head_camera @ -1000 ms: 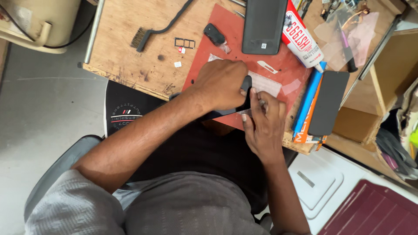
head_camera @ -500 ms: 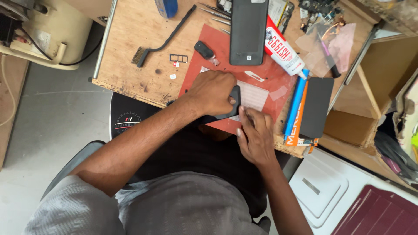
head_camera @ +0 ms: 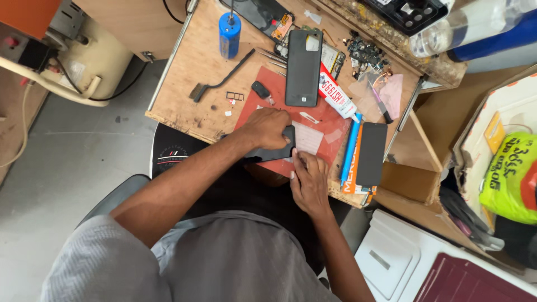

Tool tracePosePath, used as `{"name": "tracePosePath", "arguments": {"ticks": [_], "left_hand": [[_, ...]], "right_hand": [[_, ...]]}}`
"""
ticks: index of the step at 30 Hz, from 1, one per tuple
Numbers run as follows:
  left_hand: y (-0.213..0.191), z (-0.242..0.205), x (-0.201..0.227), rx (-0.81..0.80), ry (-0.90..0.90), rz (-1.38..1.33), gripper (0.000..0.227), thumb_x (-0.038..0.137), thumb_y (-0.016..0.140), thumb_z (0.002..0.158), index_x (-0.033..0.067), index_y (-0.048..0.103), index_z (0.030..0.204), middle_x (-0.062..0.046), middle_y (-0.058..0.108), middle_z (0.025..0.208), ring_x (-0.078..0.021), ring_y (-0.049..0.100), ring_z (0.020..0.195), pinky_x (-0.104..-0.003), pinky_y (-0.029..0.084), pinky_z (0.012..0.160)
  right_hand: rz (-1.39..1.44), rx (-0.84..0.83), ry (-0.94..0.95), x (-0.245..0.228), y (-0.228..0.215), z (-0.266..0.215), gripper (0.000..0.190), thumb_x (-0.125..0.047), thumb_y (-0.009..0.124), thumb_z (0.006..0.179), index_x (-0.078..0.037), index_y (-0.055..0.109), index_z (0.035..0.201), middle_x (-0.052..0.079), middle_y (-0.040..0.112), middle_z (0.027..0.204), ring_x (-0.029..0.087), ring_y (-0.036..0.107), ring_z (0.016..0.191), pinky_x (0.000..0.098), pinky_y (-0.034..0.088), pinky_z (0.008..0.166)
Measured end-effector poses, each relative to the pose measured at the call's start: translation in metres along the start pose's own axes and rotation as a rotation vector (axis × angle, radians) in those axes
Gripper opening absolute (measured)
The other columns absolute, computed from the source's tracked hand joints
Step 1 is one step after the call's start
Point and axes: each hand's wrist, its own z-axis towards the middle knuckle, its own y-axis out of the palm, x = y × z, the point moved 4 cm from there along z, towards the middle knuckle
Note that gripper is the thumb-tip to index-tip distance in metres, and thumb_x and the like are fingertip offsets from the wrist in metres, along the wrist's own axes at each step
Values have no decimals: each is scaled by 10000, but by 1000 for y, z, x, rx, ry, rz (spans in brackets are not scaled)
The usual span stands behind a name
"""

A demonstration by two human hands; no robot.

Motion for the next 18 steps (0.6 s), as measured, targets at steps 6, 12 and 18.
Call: {"name": "tracePosePath", "arguments": {"ticks": [6,12,18], "left_hand": [[-1,1,-2,-60,-48,54,459,319,756,741,41,699,1102,-183,724,1070,-366,670,1072,-483,527,895],[0,2,-4,-29,-33,8,500,290,746,693,58,697,1133,-173,717,1123,-351,664,1103,-461,522,916],[6,4,-7,47,6,20,494,295,742,710,57,695,1141,-176,717,1113,-368,656,1093,-482,516,903]], "right_hand": [[30,94,-43,4,5,38,597,-111,638,911,4,526,1486,170,553,1350,336,516,1212,468,371,1075],[47,69,-18,-11,-4,0,584,-129,638,904,-17,546,1469,157,552,1315,353,507,1222,481,361,1115],[-16,80,-38,0,7,14,610,-169,618,941,-13,485,1515,195,502,1414,397,447,1341,579,207,1250]]}}
